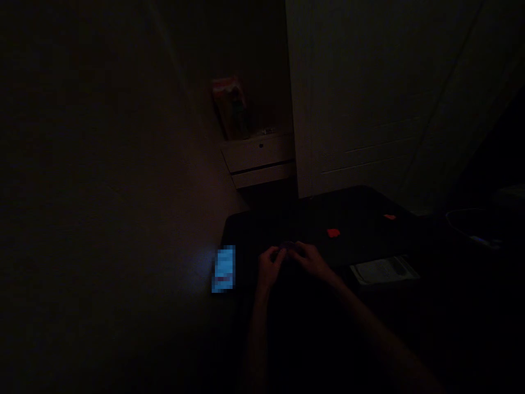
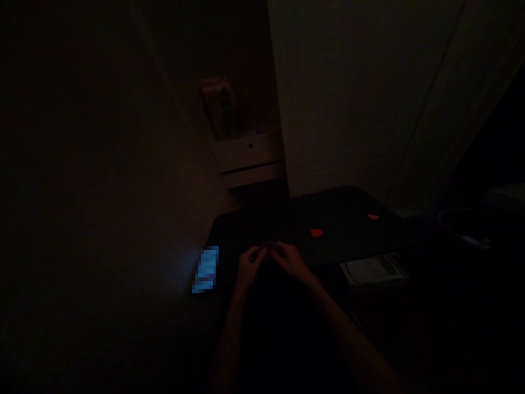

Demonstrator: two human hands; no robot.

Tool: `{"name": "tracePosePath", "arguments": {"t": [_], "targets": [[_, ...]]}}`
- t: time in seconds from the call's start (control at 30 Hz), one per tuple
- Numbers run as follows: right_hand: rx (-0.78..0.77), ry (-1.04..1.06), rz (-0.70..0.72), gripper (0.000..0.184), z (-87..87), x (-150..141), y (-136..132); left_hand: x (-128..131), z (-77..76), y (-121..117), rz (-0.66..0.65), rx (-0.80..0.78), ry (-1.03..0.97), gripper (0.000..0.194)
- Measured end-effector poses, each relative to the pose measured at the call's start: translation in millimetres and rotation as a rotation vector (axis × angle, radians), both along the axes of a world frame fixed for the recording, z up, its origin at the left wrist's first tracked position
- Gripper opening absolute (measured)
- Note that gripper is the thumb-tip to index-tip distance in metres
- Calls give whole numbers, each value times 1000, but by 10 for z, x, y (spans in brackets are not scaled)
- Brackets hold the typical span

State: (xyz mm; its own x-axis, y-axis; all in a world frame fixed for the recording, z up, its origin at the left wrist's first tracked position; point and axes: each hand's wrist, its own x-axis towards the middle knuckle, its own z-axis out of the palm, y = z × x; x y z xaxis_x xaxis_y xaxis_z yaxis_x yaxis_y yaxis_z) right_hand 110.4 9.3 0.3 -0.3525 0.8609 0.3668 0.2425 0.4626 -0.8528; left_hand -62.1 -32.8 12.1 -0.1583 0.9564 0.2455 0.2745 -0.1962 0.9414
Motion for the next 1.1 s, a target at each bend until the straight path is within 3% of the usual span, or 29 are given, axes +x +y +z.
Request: {"name": "tracePosePath", "arguments": {"t": [0.37,0.67,1.1], "targets": [[-146,108,-19,33,37,-14,2,18,70,-29,-78,-30,58,33],[-97,141,-73,36,24,-28,10,-26,82,-43,-41,0,138,40],[-106,156,-97,40,50,2,30,26,62,-33,-36,-22,75,41]]}}
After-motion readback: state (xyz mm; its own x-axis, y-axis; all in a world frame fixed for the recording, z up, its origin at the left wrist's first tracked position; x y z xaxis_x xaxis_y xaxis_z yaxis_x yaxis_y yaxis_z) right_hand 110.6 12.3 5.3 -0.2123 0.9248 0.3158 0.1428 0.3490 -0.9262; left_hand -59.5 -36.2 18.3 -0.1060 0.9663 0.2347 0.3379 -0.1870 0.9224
